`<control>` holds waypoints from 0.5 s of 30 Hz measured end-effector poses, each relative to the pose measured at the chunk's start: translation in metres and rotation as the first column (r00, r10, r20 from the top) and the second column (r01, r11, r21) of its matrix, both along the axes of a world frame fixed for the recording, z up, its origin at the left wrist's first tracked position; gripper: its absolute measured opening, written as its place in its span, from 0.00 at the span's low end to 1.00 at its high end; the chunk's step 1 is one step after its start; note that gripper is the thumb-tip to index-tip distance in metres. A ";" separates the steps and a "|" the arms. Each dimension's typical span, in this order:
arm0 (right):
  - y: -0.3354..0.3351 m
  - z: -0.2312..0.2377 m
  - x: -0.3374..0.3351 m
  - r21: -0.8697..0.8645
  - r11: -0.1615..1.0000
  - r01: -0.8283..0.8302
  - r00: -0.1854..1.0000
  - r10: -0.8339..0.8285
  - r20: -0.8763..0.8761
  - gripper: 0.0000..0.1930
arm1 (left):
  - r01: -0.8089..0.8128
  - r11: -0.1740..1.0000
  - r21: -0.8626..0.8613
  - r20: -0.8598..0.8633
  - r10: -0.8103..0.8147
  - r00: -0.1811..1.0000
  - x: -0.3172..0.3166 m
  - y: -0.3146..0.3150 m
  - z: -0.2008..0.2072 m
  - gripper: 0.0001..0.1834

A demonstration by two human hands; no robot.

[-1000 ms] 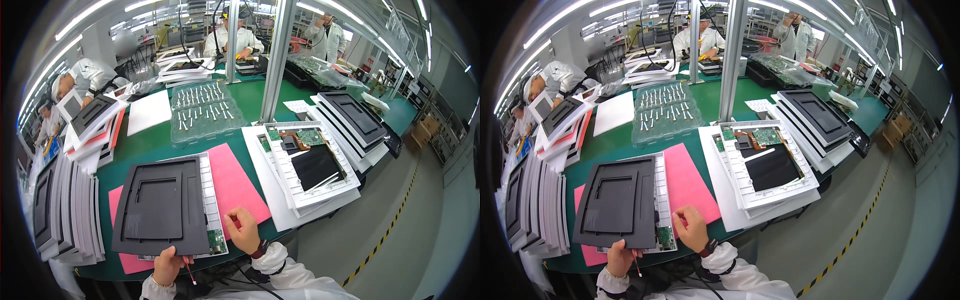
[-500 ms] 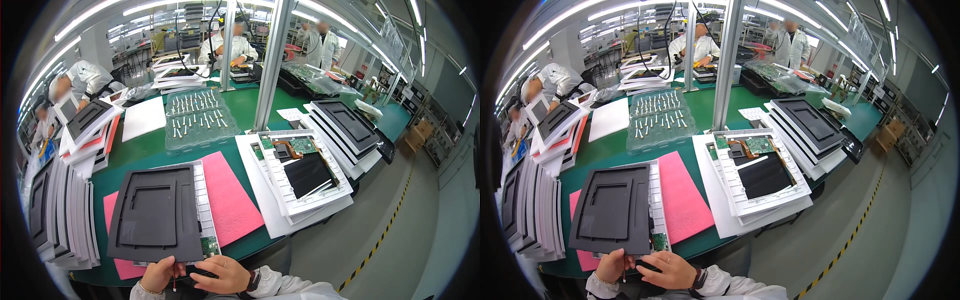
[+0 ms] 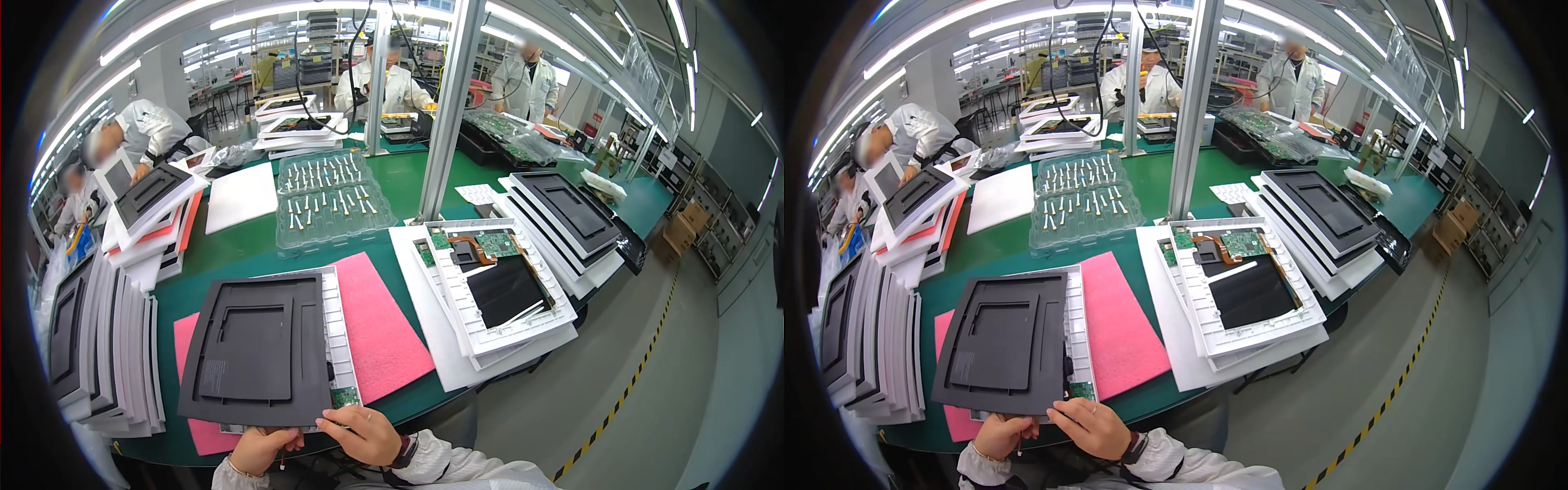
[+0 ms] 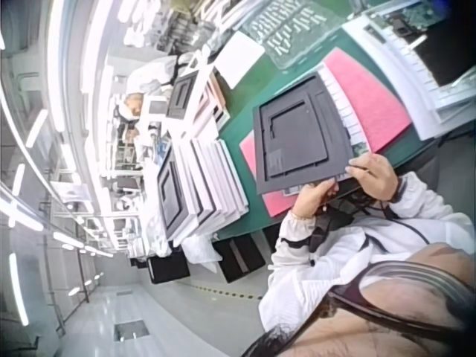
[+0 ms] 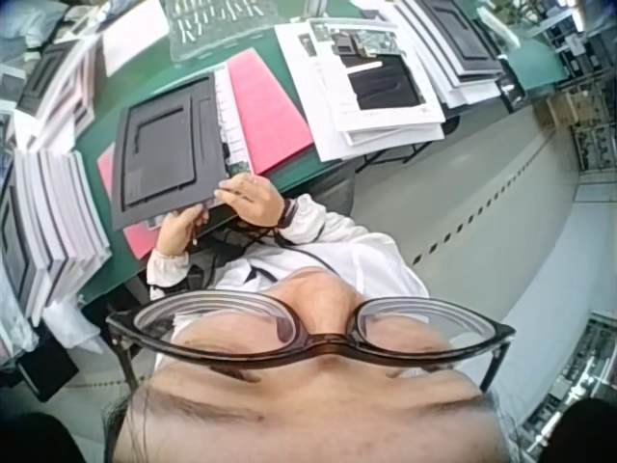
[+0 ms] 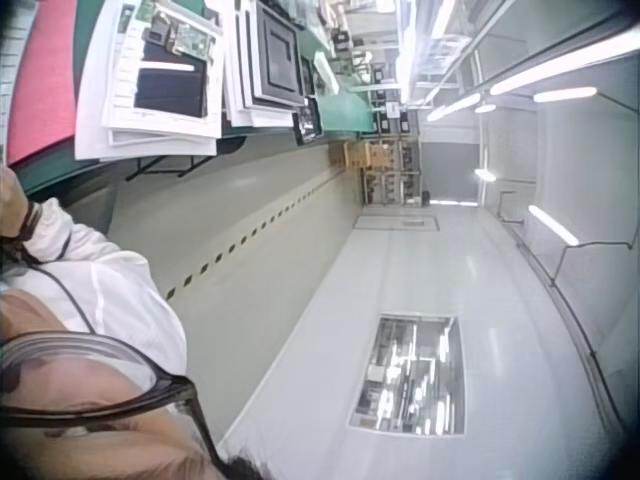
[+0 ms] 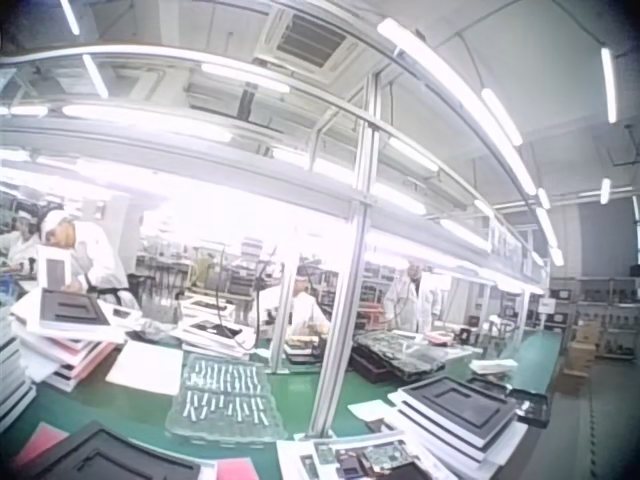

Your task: The person assembles a flat-screen monitor by connecting internal ribbon cables and wires to the circuit board, then attaching the back cover. The assembly is performed on a pink mat in a factory setting.

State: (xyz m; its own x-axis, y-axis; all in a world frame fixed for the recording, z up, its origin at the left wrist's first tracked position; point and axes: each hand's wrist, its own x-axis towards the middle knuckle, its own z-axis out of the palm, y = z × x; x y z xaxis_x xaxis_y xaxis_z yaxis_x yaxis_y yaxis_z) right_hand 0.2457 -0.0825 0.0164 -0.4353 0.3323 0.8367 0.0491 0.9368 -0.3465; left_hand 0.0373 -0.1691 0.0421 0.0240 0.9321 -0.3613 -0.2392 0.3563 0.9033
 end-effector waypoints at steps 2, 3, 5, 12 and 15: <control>-0.001 0.001 -0.002 -0.004 1.000 0.028 0.999 -0.028 -0.019 0.19 | -0.012 1.000 0.011 -0.025 0.012 1.000 0.002 0.001 0.003 0.06; -0.001 0.002 -0.003 -0.007 0.999 0.041 0.999 -0.041 -0.029 0.19 | -0.018 1.000 0.016 -0.037 0.019 0.999 0.003 0.001 0.004 0.06; -0.001 0.006 -0.004 -0.017 0.999 0.046 0.998 -0.047 -0.047 0.17 | -0.040 0.999 0.036 -0.062 0.042 0.997 0.002 0.000 0.001 0.06; -0.002 0.009 -0.007 -0.089 0.996 0.021 0.994 -0.031 -0.104 0.12 | -0.155 0.981 0.114 0.065 0.148 0.987 0.008 -0.001 -0.001 0.08; -0.002 0.011 -0.007 -0.104 0.994 0.036 0.992 -0.048 -0.116 0.12 | -0.161 0.977 0.138 0.067 0.153 0.986 0.008 -0.001 -0.005 0.11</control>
State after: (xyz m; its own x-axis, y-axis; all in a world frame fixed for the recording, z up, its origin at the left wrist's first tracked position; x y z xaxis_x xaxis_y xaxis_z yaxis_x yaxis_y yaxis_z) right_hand 0.2383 -0.0850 0.0272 -0.3196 0.4343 0.8422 0.0408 0.8943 -0.4456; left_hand 0.0450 -0.1698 0.0369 -0.1102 0.9676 -0.2271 -0.3336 0.1793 0.9255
